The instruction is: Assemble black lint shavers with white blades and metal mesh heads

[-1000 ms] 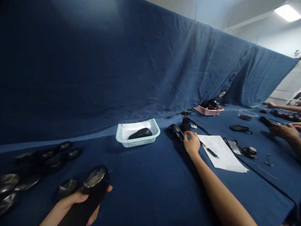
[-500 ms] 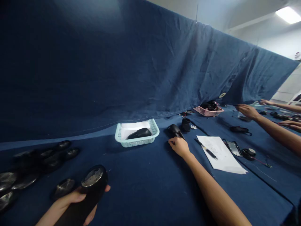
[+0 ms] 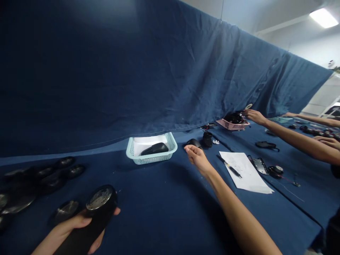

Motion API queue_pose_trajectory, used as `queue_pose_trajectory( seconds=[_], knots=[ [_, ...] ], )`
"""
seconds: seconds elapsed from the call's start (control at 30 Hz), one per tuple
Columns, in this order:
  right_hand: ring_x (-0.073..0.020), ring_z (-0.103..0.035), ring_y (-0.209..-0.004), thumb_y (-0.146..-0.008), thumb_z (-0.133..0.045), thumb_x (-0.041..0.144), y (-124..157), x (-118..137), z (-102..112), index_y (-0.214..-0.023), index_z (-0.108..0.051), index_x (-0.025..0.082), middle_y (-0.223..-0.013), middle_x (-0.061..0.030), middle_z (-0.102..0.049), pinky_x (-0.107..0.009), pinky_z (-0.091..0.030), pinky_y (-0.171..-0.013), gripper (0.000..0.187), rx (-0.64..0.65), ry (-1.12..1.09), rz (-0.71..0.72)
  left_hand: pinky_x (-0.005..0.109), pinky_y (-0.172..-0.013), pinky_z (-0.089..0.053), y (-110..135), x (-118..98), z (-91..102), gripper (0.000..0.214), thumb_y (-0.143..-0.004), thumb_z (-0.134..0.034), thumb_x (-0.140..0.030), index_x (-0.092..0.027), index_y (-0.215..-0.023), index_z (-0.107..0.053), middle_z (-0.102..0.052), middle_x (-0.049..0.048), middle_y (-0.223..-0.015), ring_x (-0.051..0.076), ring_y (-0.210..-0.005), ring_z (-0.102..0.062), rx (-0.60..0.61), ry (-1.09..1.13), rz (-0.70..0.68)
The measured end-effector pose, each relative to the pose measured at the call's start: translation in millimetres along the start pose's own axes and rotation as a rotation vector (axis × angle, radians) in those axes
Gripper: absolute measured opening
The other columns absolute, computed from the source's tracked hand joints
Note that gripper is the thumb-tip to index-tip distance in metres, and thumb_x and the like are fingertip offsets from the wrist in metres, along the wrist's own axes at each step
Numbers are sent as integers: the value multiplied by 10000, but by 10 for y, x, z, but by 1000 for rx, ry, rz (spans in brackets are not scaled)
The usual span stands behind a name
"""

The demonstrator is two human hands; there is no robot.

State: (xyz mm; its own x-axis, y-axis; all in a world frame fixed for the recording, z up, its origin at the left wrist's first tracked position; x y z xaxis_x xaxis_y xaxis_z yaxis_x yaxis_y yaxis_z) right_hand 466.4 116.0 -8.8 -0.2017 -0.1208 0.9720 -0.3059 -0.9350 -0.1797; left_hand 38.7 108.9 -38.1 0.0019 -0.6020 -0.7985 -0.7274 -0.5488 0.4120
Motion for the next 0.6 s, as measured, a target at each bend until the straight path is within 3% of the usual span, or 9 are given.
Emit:
queue_pose_trajectory(
  seconds=[0.17, 0.27, 0.43, 0.6],
  knots=[
    [-33, -429, -442, -968, -561, 330, 29, 80, -79, -1038, -589, 138, -710, 53, -549, -149, -363, -383, 206, 39, -172, -18, 275, -526, -451, 29, -3, -16, 458, -766, -620, -436, -149, -1100, -747, -657, 94, -589, 232, -592, -580, -36, 17, 10],
    [-45, -481, -479, -966, -564, 333, 14, 66, 9, -1047, -593, 137, -750, 36, -579, -161, -409, -412, 214, 5, -203, -37, 277, -519, -454, 36, -8, -11, 454, -779, -607, -429, -140, -1100, -746, -651, 93, -575, 230, -578, -575, -42, 12, 3],
    [-128, -635, -716, -965, -555, 375, -48, -44, 429, -1141, -588, 147, -968, -39, -648, -275, -554, -605, 291, -165, -142, -76, 290, -579, -478, -7, 4, 15, 453, -784, -602, -414, -135, -1117, -732, -679, 104, -625, 235, -617, -606, 14, 49, 3],
    [-187, -657, -904, -953, -578, 348, -87, -308, 874, -1186, -586, 160, -1125, -72, -640, -367, -574, -761, 299, -336, 65, -147, 300, -585, -471, -63, -5, 44, 472, -817, -555, -363, -113, -1201, -670, -626, 69, -538, 225, -567, -602, 139, 32, -55]
  ],
)
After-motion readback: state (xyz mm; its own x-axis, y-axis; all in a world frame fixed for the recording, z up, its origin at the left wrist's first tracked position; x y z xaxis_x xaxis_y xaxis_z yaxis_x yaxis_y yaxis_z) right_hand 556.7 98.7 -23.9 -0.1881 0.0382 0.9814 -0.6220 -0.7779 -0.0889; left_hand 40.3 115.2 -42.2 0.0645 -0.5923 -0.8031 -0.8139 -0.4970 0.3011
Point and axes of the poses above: each hand's wrist, its own y-axis away from the middle knuckle, its own z-axis out of the back of the hand, x = y × z, the point moved 5 cm from there along -y, towards the middle knuckle
